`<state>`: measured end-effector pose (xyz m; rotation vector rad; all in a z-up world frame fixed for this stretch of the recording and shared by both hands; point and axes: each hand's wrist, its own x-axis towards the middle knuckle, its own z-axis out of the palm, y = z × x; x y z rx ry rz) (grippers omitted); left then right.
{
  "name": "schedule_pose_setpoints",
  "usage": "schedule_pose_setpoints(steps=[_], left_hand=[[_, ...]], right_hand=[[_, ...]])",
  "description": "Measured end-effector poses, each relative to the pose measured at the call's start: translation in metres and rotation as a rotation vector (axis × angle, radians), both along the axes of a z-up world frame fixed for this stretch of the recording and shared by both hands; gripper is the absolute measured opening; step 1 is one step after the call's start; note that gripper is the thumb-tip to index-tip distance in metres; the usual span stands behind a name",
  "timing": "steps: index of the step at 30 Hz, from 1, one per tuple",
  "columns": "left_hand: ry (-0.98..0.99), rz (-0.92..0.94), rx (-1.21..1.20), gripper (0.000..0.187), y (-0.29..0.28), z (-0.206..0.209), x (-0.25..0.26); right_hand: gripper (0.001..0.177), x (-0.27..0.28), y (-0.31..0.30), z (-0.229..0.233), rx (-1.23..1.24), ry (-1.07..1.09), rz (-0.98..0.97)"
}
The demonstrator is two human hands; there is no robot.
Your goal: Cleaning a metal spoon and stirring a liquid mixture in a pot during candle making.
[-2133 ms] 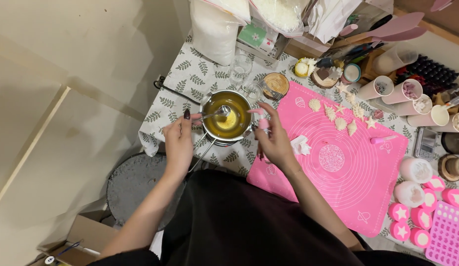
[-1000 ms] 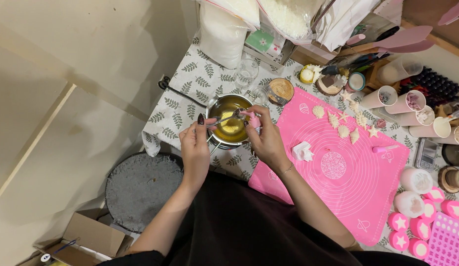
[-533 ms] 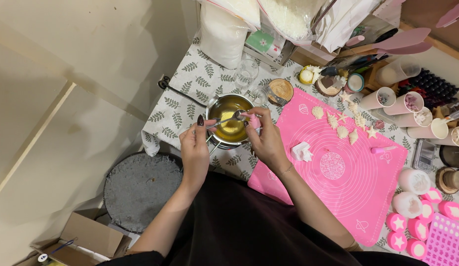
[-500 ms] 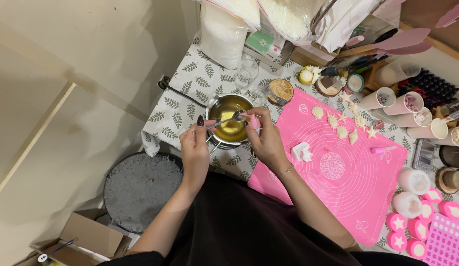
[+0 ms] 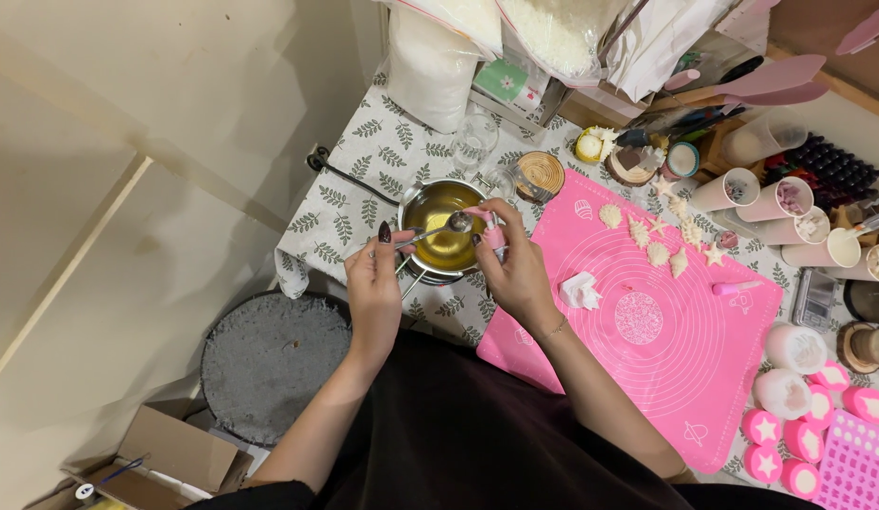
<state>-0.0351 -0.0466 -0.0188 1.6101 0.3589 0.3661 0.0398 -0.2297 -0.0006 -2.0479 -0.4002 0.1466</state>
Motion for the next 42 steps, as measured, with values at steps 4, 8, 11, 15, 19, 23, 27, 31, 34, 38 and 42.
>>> schedule_pose_setpoints(steps=[4,8,11,15,19,23,27,31,34,38,42], left_hand=[[0.083,0.016,-0.084,0.044,-0.002,0.006,0.0],[0.057,0.035,-0.1,0.044,-0.004,0.003,0.0],[0.086,0.059,-0.163,0.044,-0.005,0.005,0.001],[0.074,0.063,-0.167,0.044,-0.006,0.001,0.001],[0.03,0.051,-0.065,0.045,-0.006,-0.006,-0.002],[0.103,0.055,-0.211,0.044,-0.008,0.003,0.002],[0.122,0.068,-0.147,0.045,-0.009,0.001,0.001],[0.141,0.066,-0.128,0.046,-0.009,-0.002,0.0],[0.09,0.04,-0.025,0.048,-0.009,-0.004,-0.001],[0.162,0.071,-0.135,0.046,-0.009,0.004,0.003],[0.156,0.07,-0.132,0.046,-0.008,0.003,0.002]], right_hand=[[0.047,-0.001,0.0,-0.001,0.02,-0.029,0.012],[0.048,-0.002,0.001,-0.001,-0.034,0.067,-0.028],[0.047,-0.001,0.0,-0.003,-0.032,0.073,-0.018],[0.045,-0.001,0.0,-0.008,-0.03,0.004,0.021],[0.043,0.0,-0.001,-0.012,-0.034,-0.018,0.029],[0.042,0.001,0.0,-0.011,-0.042,0.044,0.008],[0.037,0.001,-0.001,-0.013,-0.036,0.027,0.003],[0.036,0.002,-0.003,-0.015,-0.022,-0.036,0.028],[0.034,0.002,-0.002,-0.014,-0.055,0.022,0.004],[0.037,0.001,0.002,-0.006,-0.021,0.018,0.0],[0.046,0.003,-0.003,-0.016,-0.02,0.018,-0.001]])
